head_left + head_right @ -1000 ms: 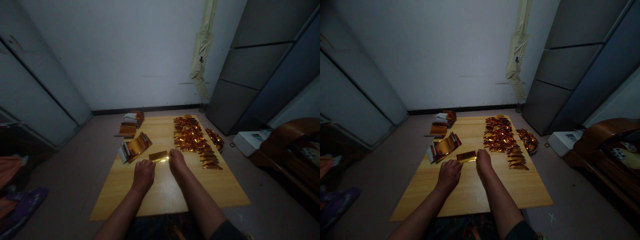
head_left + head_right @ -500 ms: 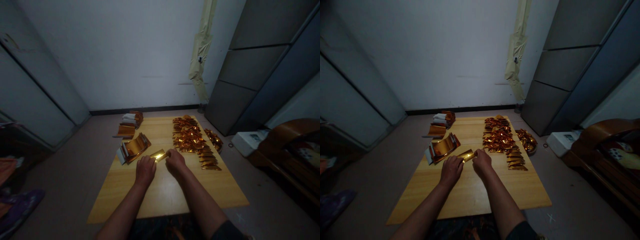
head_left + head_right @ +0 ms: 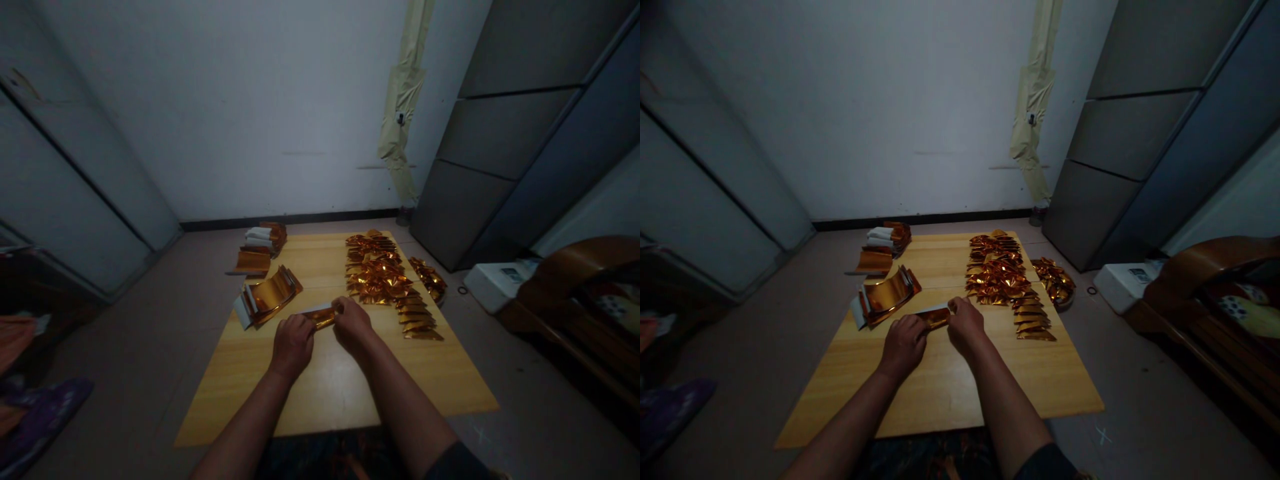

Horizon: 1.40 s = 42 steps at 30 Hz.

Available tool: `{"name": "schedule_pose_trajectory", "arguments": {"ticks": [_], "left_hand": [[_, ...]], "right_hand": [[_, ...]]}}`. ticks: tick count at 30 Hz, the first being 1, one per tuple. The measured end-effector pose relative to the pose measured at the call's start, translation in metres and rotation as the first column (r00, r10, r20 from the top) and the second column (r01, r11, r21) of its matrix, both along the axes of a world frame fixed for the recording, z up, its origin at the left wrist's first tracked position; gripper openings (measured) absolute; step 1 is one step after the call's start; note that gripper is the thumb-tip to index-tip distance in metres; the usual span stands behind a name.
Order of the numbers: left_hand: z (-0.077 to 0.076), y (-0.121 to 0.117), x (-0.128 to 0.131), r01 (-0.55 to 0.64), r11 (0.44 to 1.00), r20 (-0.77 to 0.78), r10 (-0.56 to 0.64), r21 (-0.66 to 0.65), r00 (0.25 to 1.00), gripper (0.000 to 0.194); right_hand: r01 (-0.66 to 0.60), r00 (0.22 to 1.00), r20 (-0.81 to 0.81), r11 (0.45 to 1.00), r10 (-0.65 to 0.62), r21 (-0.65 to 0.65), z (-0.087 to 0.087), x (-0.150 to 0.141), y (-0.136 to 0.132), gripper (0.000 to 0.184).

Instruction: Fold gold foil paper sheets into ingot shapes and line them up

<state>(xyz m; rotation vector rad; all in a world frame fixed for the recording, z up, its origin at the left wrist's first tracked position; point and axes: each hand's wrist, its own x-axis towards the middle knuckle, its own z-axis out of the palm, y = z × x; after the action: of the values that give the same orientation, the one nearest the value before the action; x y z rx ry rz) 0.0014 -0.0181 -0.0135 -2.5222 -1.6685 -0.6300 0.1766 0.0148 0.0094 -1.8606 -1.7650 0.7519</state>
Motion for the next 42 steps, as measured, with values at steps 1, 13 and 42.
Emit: {"name": "schedule_pose_trajectory", "arguments": {"ticks": [1, 13, 42], "left_hand": [[0.001, -0.001, 0.000, 0.002, 1.000, 0.009, -0.002, 0.005, 1.000, 0.014], [-0.005, 0.005, -0.001, 0.006, 1.000, 0.061, -0.008, 0.022, 0.998, 0.015], [-0.006, -0.003, -0.009, 0.080, 0.996, 0.124, -0.083, 0.027, 0.989, 0.025]], "right_hand": [[-0.004, 1.000, -0.003, 1.000, 0.004, 0.007, 0.001, 0.000, -0.001, 0.028], [-0.032, 0.996, 0.082, 0.999, 0.034, -0.022, 0.010, -0.003, -0.001, 0.017], [-0.444, 0.812, 0.476, 0.886, 0.338, 0.130, -0.007, 0.012, -0.017, 0.016]]}}
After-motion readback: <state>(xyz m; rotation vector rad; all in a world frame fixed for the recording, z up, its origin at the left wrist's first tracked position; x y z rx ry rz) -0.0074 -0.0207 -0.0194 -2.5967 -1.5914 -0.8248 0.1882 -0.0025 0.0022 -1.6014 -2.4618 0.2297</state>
